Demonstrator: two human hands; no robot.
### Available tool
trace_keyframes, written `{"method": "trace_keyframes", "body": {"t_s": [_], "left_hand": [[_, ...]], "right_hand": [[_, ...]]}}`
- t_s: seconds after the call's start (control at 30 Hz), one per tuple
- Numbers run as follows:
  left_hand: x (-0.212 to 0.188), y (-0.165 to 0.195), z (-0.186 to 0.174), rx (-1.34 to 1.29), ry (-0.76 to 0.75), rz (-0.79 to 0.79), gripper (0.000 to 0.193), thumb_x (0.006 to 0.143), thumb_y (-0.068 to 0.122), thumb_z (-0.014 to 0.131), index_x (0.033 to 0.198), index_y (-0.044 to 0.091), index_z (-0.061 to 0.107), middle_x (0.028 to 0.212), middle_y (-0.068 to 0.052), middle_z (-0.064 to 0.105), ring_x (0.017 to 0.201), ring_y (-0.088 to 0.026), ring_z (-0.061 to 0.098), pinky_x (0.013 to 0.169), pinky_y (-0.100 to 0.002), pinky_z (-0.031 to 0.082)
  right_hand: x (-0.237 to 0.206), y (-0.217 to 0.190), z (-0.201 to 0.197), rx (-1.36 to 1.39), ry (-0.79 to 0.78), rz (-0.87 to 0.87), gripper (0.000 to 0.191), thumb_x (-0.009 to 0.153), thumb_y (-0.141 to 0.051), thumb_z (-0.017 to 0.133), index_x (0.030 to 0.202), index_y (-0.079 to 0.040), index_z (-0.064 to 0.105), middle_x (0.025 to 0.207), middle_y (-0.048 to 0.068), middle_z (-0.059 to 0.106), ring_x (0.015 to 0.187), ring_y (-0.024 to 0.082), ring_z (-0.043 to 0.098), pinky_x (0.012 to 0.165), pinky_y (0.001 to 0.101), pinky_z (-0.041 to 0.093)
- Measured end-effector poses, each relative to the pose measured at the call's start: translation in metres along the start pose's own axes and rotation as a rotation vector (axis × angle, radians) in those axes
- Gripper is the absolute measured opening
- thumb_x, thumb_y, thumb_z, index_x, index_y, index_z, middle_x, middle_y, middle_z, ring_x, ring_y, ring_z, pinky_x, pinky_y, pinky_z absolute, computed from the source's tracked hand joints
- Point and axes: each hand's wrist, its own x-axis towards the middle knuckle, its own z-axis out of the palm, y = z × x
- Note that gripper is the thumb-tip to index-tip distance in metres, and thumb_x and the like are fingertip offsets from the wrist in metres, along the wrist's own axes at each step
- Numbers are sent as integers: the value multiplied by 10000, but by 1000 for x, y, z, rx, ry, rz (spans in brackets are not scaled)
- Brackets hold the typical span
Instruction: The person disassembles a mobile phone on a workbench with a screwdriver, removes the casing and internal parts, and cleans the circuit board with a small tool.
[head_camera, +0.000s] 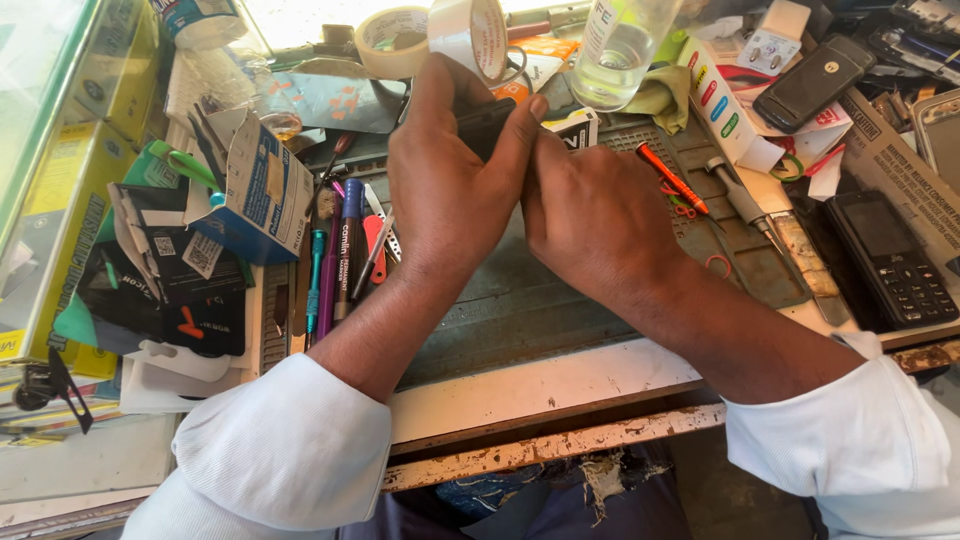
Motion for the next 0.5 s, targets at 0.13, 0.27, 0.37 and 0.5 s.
{"method": "trace_keyframes", "body": {"t_s": [0.13,0.27,0.37,0.5], "left_hand": [[-3,-1,3,-7,13,32,336,978,231,801,1001,36,528,817,-121,706,755,-232,748,696,-387,566],[3,-12,0,-32,30,63,331,953,200,824,968,38,536,806,-81,718,738,-161,751,680,-334,598],[6,-20,-2,-253,-106,-181,330,912,174,791,922,46,487,750,-47,668,626,-105,698,561,-277,563],[10,-25,-1,-508,-214,-53,296,1030,94,775,1009,30,487,913,-44,629,779,-66,628,694,-245,545]], "right_hand": [[1,1,-3,69,10,-4,140,935,-99,609,998,24,629,594,215,633,522,412,640,526,531,519],[8,14,-6,234,-32,-125,112,978,-89,610,1023,11,633,632,193,645,543,383,651,525,488,506],[14,28,-9,415,-119,-203,100,1021,-103,591,1001,-23,648,658,123,671,516,279,661,513,409,498],[17,37,-11,586,-292,-126,211,1063,-203,573,941,-59,669,544,45,623,466,126,649,480,310,485]]}}
